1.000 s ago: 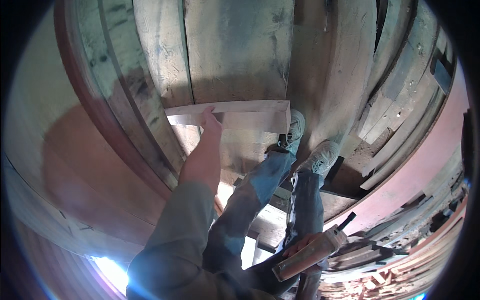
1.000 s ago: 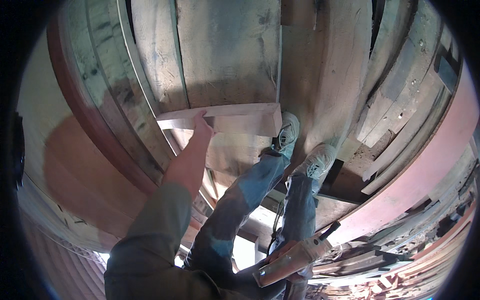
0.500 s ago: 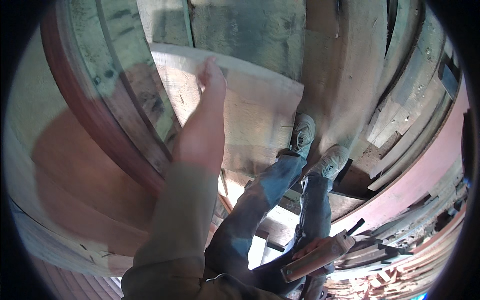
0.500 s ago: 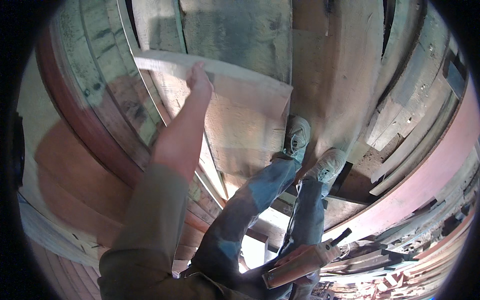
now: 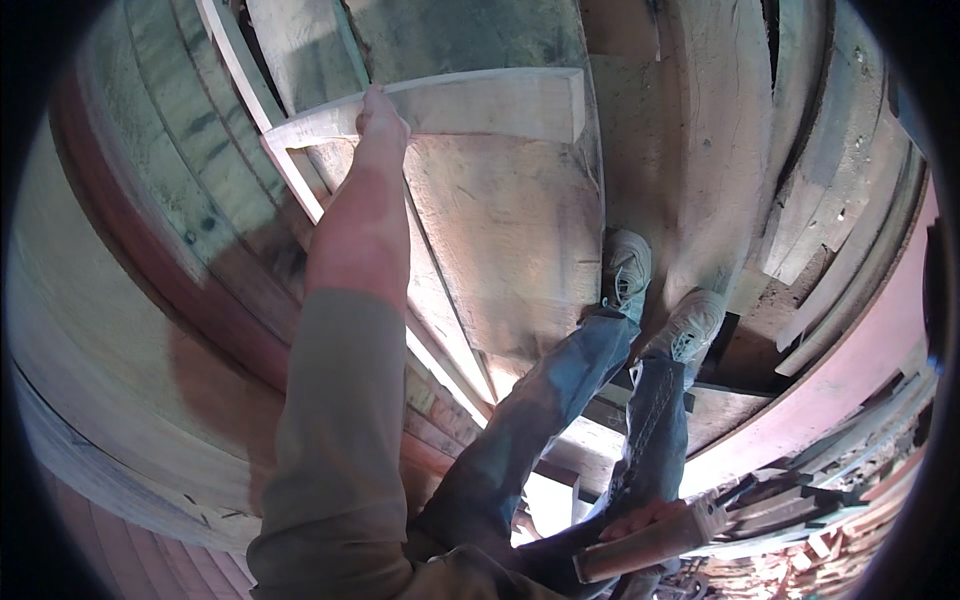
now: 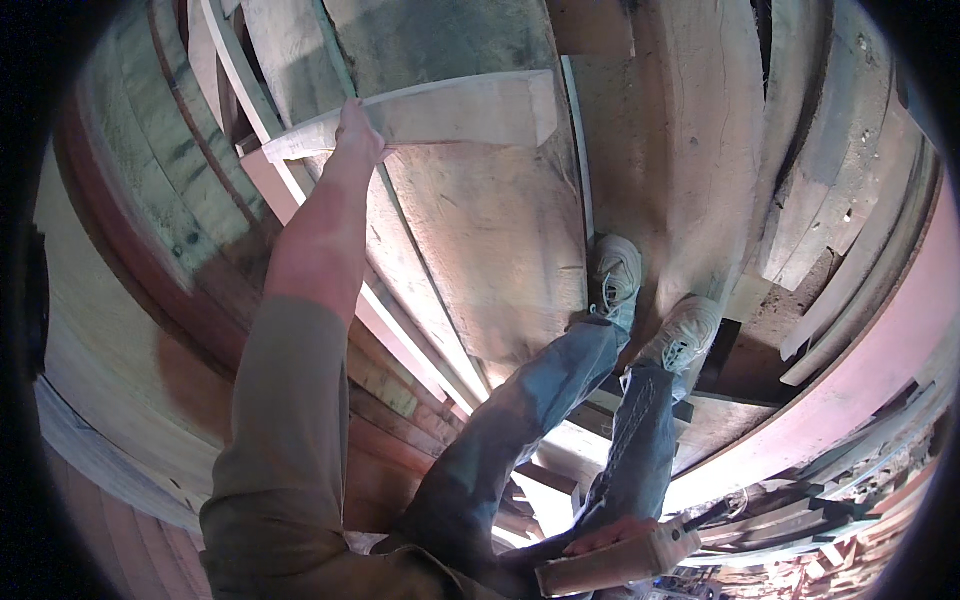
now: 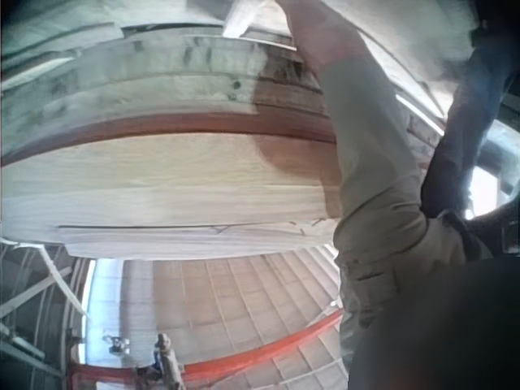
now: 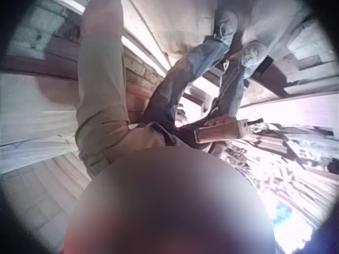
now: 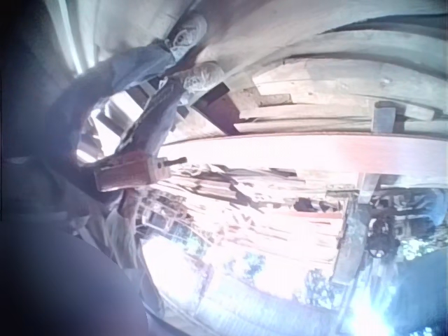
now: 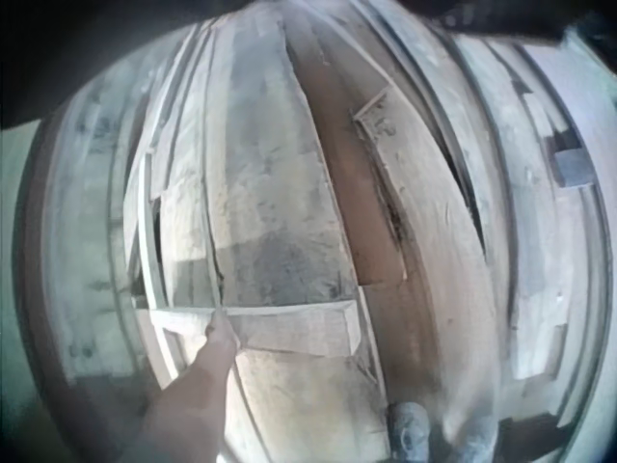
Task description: The person walks through a lumber yard, picks up wooden planks and boards, inspects them, and places them back into stacks. The person handles multiple pieces of wood one at a time, occasionally using a handheld device while moving among the stacks.
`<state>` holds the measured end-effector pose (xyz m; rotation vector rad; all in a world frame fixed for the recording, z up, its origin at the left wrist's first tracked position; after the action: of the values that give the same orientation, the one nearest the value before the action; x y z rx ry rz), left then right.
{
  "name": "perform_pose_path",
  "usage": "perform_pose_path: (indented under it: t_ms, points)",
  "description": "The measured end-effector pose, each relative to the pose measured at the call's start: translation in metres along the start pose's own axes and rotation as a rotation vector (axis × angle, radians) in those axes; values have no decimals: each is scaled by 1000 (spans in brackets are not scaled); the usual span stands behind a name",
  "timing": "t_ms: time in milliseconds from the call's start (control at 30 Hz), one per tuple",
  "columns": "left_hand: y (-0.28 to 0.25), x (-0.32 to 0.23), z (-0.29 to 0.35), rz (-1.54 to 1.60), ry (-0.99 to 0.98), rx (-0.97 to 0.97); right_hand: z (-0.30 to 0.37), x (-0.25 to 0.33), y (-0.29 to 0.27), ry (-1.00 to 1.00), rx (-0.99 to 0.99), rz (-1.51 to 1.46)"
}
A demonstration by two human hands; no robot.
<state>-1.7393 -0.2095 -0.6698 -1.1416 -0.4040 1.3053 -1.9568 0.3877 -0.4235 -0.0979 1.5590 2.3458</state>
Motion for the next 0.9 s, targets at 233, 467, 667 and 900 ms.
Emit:
perform_pose_path:
  t_ms: [233, 467, 667, 900]
  points:
    - [-8, -6, -9, 101, 39, 96, 26, 4, 4, -242, -293, 38]
    - [-20, 46, 27, 1302, -397, 356, 23, -13, -20, 228, -126, 77]
    - [-178, 91, 261, -295, 981, 356, 47, 23, 46, -25, -747, 516]
    - [-540, 108, 397, -195, 1534, -255, 27, 77, 171, 90, -545, 896]
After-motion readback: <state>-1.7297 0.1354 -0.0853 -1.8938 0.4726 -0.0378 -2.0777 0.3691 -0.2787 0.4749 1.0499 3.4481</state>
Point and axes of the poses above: each hand's wrist, its own z-axis away from the middle knuckle, its own y-axis out of the palm, x = y × z, the point moved 6 cm from there along -z, towards the middle knuckle, and after that the axes turned 9 degrees about -z, right-handed, at the moved point
